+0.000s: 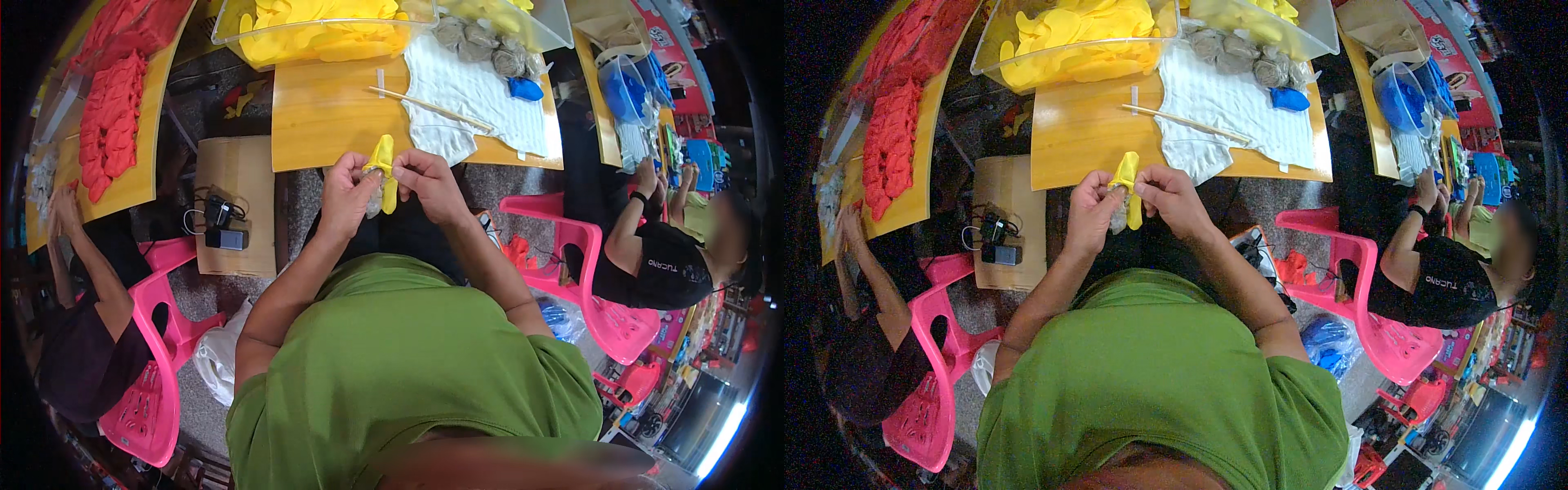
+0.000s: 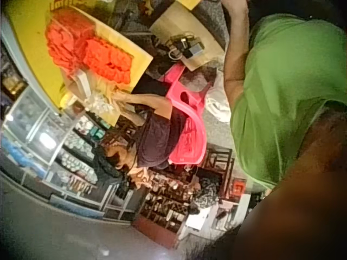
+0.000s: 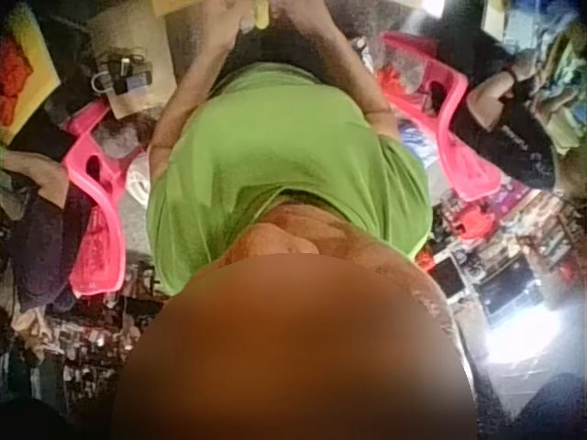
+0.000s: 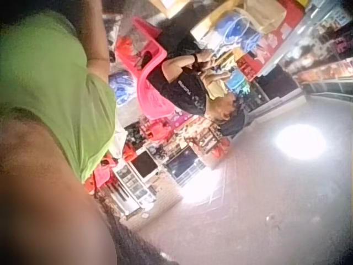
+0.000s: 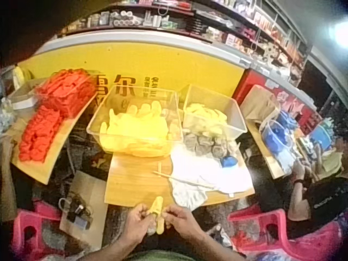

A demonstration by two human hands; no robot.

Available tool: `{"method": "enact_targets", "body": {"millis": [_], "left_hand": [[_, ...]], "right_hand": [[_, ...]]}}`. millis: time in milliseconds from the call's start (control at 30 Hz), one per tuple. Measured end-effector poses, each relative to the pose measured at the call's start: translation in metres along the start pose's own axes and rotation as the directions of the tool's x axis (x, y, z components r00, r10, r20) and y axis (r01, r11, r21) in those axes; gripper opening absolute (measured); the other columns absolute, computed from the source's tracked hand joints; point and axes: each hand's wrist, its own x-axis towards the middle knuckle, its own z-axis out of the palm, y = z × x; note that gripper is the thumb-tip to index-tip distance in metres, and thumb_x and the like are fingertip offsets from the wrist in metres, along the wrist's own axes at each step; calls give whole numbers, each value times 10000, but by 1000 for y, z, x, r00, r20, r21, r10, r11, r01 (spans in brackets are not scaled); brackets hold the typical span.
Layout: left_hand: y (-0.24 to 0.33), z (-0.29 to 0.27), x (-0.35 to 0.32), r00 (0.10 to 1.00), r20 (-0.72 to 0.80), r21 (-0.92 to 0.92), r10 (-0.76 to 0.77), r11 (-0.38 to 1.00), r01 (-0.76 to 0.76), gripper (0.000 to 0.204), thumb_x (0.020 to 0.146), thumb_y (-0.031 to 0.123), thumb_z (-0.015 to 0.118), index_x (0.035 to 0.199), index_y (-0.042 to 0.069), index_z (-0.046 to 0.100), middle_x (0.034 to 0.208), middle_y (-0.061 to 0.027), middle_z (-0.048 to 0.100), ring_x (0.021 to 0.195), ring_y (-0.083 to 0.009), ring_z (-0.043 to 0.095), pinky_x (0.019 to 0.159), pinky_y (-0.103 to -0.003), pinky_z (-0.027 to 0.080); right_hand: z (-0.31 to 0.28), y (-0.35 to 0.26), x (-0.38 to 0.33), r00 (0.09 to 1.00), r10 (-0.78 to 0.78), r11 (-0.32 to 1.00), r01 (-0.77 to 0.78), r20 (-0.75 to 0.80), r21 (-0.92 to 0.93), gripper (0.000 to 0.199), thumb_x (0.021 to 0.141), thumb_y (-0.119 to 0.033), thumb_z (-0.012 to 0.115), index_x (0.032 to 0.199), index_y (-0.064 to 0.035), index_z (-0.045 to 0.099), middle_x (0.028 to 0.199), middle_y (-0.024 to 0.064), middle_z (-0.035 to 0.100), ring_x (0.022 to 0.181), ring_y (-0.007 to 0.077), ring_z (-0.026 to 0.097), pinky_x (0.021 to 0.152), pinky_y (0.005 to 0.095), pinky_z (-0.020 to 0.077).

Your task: Assembling yellow toy components by inserting plastic sticks into them.

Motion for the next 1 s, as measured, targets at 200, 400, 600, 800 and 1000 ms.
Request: {"method": "enact_targets", "body": {"millis": [200, 400, 600, 800, 1000], "left_hand": [[-16, 0, -1, 986, -143, -55, -84, 996, 77, 94, 867, 88, 586, 841, 24, 522, 713, -18, 583, 584, -59, 526, 517, -199, 429], [-21, 1, 1, 983, -177, -43, -47, 998, 40, 104, 862, 83, 594, 820, 15, 527, 670, -4, 563, 562, -31, 479, 481, -194, 384], [-15, 3, -1, 990, -138, 12, -29, 999, 31, 69, 856, 44, 583, 833, 17, 524, 688, -9, 571, 581, -29, 493, 512, -183, 396], [-14, 5, -5, 995, -101, 10, -14, 1000, 15, 60, 848, 16, 572, 852, 17, 512, 697, -9, 573, 583, -33, 497, 511, -183, 397], [-19, -3, -1, 983, -185, 194, 16, 981, 20, 25, 850, 6, 543, 857, 18, 523, 726, -13, 579, 606, -58, 519, 537, -195, 418]], "right_hand": [[12, 10, -1, 840, -512, 720, 307, -178, -622, 97, 734, -54, 649, 789, -42, 569, 715, 65, 550, 557, 169, 543, 519, 277, 441], [23, 0, -7, 666, -736, 242, 428, 122, -871, 124, 674, -50, 660, 780, -62, 598, 731, 79, 524, 644, 251, 557, 509, 345, 449], [20, -1, -5, 686, -714, 216, 407, 141, -887, 90, 690, -71, 641, 746, -61, 572, 727, 80, 499, 635, 264, 546, 504, 364, 439], [15, -5, -9, 839, -544, 523, 341, 2, -781, 76, 722, -26, 616, 745, -31, 544, 712, 113, 503, 639, 282, 552, 539, 356, 440], [28, -12, -20, 844, -515, 458, 421, 152, -783, 79, 742, -37, 607, 762, -27, 531, 747, 117, 505, 652, 292, 550, 544, 355, 440]]}}
